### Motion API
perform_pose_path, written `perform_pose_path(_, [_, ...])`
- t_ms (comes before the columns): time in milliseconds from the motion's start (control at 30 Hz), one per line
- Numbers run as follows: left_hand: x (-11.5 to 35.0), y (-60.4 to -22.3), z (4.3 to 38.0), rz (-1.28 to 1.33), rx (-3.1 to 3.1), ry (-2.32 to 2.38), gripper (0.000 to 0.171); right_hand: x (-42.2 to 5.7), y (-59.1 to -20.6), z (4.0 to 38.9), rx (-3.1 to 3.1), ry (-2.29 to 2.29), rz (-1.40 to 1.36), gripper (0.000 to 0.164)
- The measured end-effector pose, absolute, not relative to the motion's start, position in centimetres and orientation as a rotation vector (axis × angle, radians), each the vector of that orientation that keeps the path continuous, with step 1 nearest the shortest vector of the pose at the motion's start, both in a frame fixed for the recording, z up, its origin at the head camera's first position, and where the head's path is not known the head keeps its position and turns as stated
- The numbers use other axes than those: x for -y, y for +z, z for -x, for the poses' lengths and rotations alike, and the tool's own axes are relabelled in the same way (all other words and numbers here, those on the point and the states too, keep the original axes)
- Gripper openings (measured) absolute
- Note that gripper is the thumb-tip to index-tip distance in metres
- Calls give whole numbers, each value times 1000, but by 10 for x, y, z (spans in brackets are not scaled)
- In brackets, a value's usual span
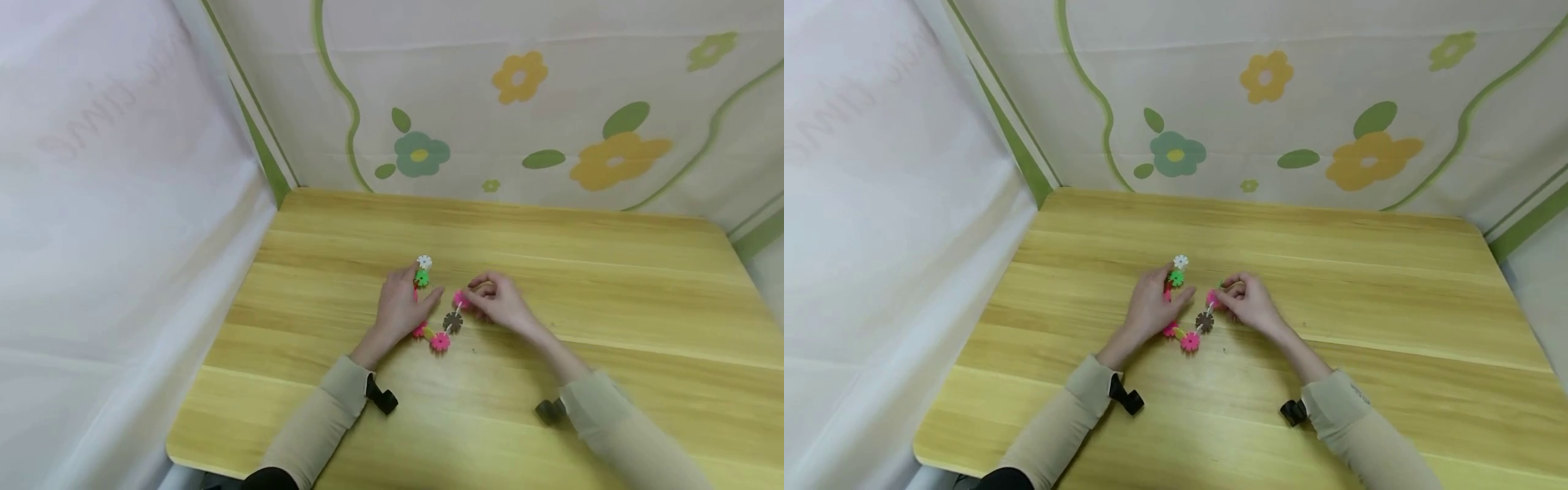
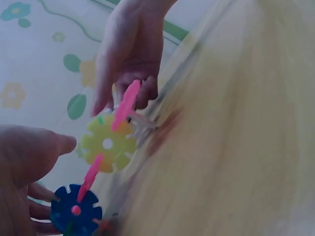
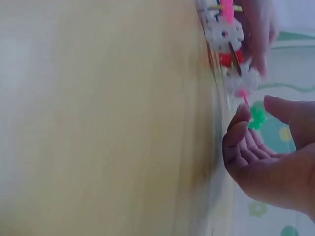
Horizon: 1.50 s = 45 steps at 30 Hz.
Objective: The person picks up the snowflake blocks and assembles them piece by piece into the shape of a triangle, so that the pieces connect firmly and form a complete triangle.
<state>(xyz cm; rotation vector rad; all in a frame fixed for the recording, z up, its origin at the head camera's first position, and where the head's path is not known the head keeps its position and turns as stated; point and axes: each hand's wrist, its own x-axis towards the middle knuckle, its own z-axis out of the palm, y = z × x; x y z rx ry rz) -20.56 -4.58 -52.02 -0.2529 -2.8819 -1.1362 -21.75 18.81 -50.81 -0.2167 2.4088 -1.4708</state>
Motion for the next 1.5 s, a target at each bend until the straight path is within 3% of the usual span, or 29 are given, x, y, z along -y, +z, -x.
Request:
perform_pose_path(200, [30,-520,196,241,2985,-869,89,-176,-515,217,-2450,-1474,243,33])
perform_pose_path(400, [24,-523,193,230,2945,-809,79,-168,-517,220,-2525,-1443,359,24])
perform_pose_path(633, [29,-523,194,186,2919,-815,72,-169,-512,228,-2507,-1347,435,27])
perform_pose_path(1000, [32,-523,193,145,2922,-850,64,-156,-508,301,-2668,-1150,556,29])
perform_pose_path(1233, [30,-526,193,157,2890,-864,64,-126,-511,322,-2641,-1064,680,38])
perform_pose_path(1500, [31,-530,192,152,2876,-842,61,-123,-523,319,-2685,-1089,656,17])
